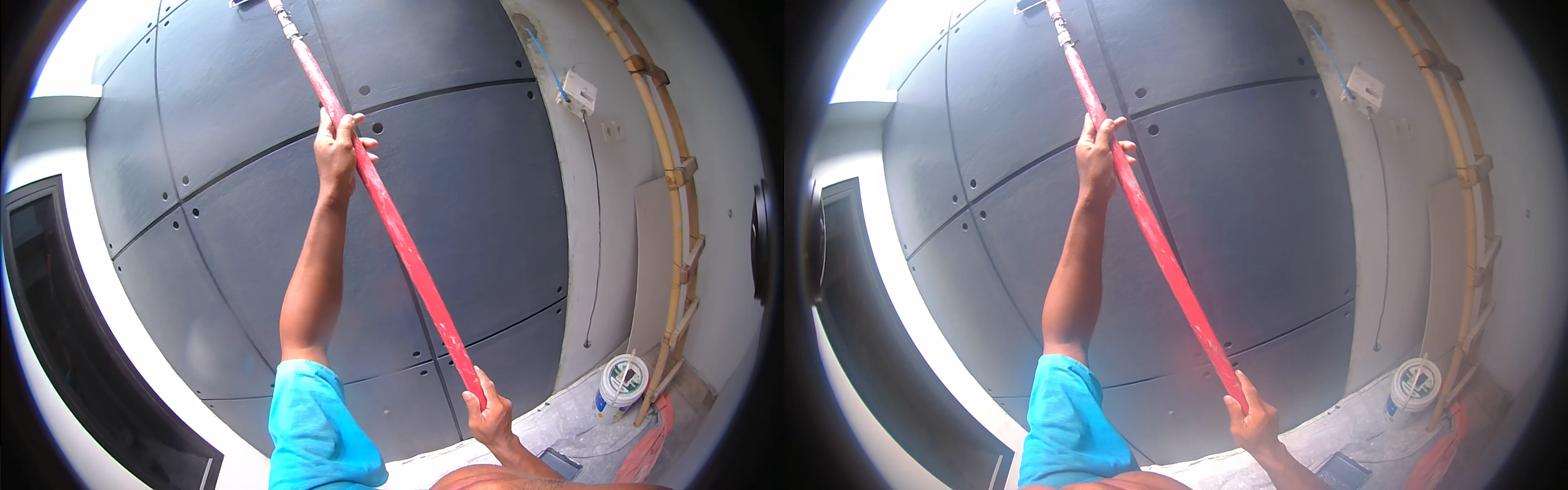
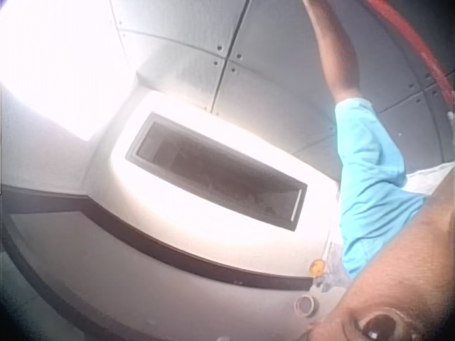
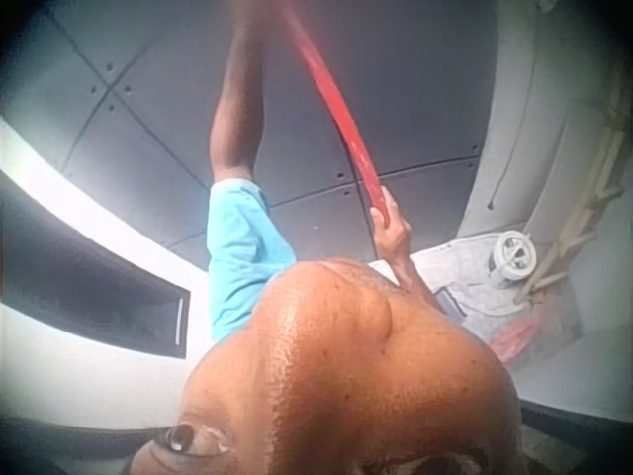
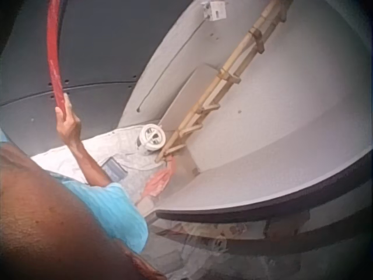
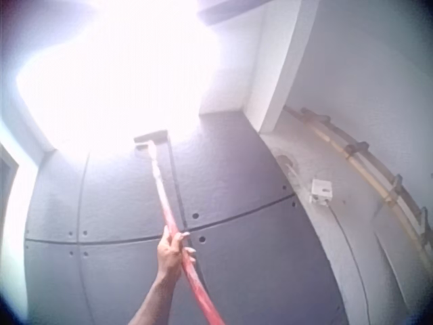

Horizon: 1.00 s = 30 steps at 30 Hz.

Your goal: The person uses a paint roller on an extension pole to apply dark paint to a segmented ceiling. They repeatedly roll the ceiling surface and periodically reload the roller with paint from a tray on the floor.

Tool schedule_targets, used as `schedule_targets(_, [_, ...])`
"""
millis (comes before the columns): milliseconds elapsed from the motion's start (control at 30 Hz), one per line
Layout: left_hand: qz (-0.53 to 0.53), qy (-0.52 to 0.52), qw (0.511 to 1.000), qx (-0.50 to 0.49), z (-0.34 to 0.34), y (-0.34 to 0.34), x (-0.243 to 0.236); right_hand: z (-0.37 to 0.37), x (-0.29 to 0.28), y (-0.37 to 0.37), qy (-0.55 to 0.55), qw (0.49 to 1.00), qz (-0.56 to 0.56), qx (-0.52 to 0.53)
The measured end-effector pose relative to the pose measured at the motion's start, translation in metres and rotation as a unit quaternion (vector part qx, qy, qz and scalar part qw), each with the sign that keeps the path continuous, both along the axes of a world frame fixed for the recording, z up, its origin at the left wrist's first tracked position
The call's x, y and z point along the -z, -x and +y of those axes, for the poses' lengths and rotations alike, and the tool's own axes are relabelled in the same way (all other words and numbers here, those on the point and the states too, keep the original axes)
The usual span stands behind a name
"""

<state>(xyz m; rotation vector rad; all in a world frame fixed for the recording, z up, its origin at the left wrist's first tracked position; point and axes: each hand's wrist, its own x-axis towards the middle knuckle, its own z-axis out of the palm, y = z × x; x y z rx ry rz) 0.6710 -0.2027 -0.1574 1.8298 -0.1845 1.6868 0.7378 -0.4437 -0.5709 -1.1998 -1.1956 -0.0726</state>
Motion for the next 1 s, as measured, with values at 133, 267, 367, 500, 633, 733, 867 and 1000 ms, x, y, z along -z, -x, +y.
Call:
schedule_targets(133, [0.006, -0.007, 1.000, -0.025, 0.020, 0.004, -0.030, 0.015, -0.029, 0.002, -0.006, 1.000, -0.001, -0.020])
schedule_targets(267, [0.000, -0.004, 0.999, -0.054, 0.031, 0.016, -0.068, 0.032, -0.061, 0.009, 0.000, 0.999, 0.012, -0.041])
schedule_targets(367, [0.000, -0.008, 0.999, -0.052, 0.032, 0.018, -0.066, 0.041, -0.053, 0.012, -0.026, 0.999, 0.013, -0.036])
schedule_targets(500, [0.019, -0.002, 1.000, 0.012, 0.011, 0.008, -0.027, 0.034, 0.003, 0.008, -0.048, 0.999, 0.013, 0.020])
schedule_targets(633, [0.001, 0.051, 0.985, 0.162, -0.031, -0.015, 0.036, 0.002, 0.065, -0.022, 0.107, 0.989, 0.092, -0.041])
schedule_targets(733, [-0.001, 0.064, 0.935, 0.350, -0.053, -0.032, 0.071, -0.016, 0.092, -0.049, 0.147, 0.964, 0.137, -0.176])
schedule_targets(867, [0.035, 0.072, 0.836, 0.543, -0.066, -0.078, 0.085, -0.048, 0.113, -0.065, 0.117, 0.986, 0.088, -0.078])
schedule_targets(1000, [0.064, 0.156, 0.823, 0.542, -0.096, -0.117, 0.073, -0.082, 0.095, -0.097, 0.088, 0.994, 0.049, -0.051])
